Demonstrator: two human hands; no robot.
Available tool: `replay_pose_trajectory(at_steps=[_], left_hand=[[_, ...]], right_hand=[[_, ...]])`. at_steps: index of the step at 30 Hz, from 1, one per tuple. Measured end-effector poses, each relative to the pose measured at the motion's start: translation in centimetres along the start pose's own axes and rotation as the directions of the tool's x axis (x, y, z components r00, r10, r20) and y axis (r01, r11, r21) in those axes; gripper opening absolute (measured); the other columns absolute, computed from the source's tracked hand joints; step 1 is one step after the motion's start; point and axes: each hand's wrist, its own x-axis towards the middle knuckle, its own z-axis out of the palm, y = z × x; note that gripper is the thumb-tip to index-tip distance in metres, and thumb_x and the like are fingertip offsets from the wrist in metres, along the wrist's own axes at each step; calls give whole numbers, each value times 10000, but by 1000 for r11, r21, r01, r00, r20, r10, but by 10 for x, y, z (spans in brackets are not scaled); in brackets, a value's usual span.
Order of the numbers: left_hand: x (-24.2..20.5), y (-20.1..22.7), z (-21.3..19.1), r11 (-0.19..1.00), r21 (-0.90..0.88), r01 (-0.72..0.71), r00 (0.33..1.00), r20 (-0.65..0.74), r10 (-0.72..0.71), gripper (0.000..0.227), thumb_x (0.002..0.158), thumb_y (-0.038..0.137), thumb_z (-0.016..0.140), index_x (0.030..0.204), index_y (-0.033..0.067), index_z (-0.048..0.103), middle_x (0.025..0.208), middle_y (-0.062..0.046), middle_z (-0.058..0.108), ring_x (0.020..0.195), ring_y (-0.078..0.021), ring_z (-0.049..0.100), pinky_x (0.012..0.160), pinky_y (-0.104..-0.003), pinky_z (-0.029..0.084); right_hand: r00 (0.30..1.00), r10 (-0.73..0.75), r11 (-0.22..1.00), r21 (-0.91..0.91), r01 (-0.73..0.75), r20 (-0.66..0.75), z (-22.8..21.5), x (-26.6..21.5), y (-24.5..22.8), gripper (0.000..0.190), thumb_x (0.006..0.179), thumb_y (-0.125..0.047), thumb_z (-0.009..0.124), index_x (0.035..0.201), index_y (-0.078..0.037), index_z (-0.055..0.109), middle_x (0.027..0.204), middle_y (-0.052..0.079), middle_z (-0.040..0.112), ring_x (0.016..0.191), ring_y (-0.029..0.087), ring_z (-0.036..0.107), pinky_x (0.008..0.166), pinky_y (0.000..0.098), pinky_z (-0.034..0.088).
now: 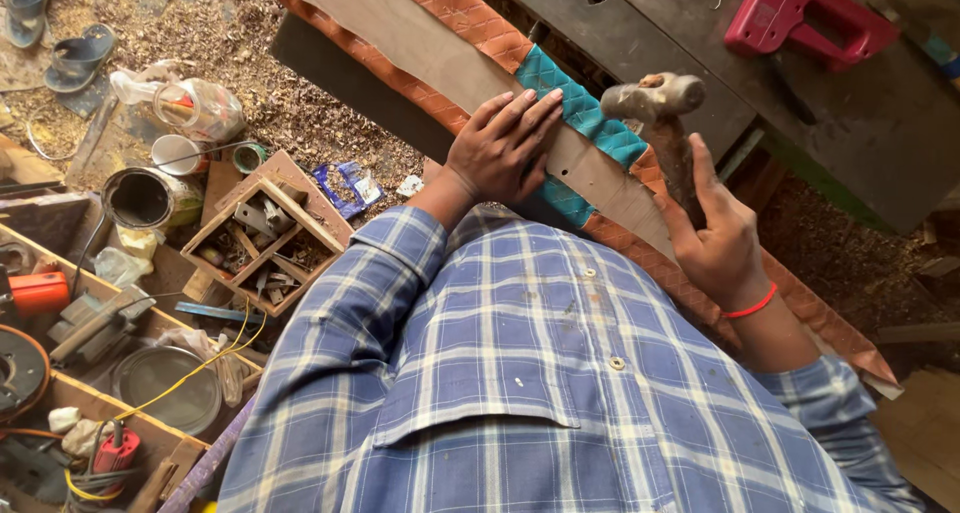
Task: The person attaches a padded strip to a wooden board by hammering nails and then using a pink staple gun to secure the edges of the material.
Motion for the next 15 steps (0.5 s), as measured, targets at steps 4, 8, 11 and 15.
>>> replay_pose_trajectory(at_steps=[4,8,11,15], left_hand=[[1,0,-1,1000,5,0,1000,-1,0,574,965,337,602,1464,54,607,1579,-67,505,1372,-229,535,1200,-399,350],[-1,1,0,1000,2,0,1000,4,0,585,965,336,600,1480,58,596,1586,-65,500,1384,-226,528,1206,-394,349],[-3,1,2,1000,-1,9,1000,20,-9,601,966,344,598,1496,62,582,1594,-63,492,1388,-223,524,1206,-395,345],[-4,0,4,1000,-3,17,999,45,-17,606,973,352,593,1505,62,569,1605,-58,482,1397,-220,522,1210,-398,339]], right_hand=[[988,-144,987,-86,138,-59,1,-7,1,679,1034,-44,710,1616,3,364,1254,291,685,1103,366,741,909,392,598],[997,-72,983,-165,76,31,17,-5,6,704,988,-62,752,1590,11,395,1037,233,708,896,377,723,788,425,578],[978,-203,954,-212,211,55,27,3,12,742,979,-59,732,1621,1,365,1175,264,697,1020,397,725,865,418,593],[996,-88,980,-178,89,15,14,1,11,681,1035,-46,721,1624,-9,381,1088,231,714,944,364,735,811,412,587]])
